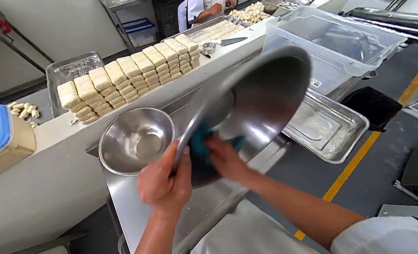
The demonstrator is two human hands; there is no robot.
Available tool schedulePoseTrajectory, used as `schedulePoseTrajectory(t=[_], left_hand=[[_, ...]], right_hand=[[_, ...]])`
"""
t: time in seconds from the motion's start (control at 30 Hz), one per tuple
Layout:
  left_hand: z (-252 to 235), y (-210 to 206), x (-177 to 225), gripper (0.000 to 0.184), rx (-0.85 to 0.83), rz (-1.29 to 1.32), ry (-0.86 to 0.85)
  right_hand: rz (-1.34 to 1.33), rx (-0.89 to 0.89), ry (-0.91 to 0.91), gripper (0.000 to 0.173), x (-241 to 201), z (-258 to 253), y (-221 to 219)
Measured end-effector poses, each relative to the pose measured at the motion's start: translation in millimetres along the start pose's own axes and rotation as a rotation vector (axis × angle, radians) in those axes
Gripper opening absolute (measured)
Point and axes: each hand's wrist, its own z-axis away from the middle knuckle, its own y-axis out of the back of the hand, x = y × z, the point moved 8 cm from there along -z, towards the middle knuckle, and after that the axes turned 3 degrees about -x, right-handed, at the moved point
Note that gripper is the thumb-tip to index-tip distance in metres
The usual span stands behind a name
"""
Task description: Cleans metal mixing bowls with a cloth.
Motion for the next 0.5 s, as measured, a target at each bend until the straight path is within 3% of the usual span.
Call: schedulePoseTrajectory(t=[0.07,0.13,0.17,0.23,0.3,0.37,0.43,0.5], left_hand=[[-10,7,2,0.013,-0.012,-0.099,-0.093],[-19,34,-13,0.017,0.103,-0.215,-0.016],[-25,52,-23,0.021,0.179,-0.215,0.058],[-35,83,-44,0.026,0.332,-0.095,0.158],[-32,101,-66,0.033,0.44,0.047,0.268],[-19,93,-88,0.036,0.47,0.202,0.492],[12,57,-105,0.037,0.419,0.311,0.83],[51,12,-104,0.043,0.303,0.412,1.119]], right_hand=[[-0.017,-0.364,0.009,0.026,-4,34,-50],[-0.145,-0.598,-0.139,0.028,26,77,-72],[-0.295,-0.536,-0.306,0.031,56,98,-71],[-0.738,-0.141,-0.738,0.031,110,128,-51],[-1.122,0.255,-0.93,0.032,110,130,-23],[-1.311,0.453,-0.785,0.036,72,102,5],[-1.401,0.472,-0.53,0.037,26,69,24],[-1.451,0.582,-0.449,0.048,3,58,35]])
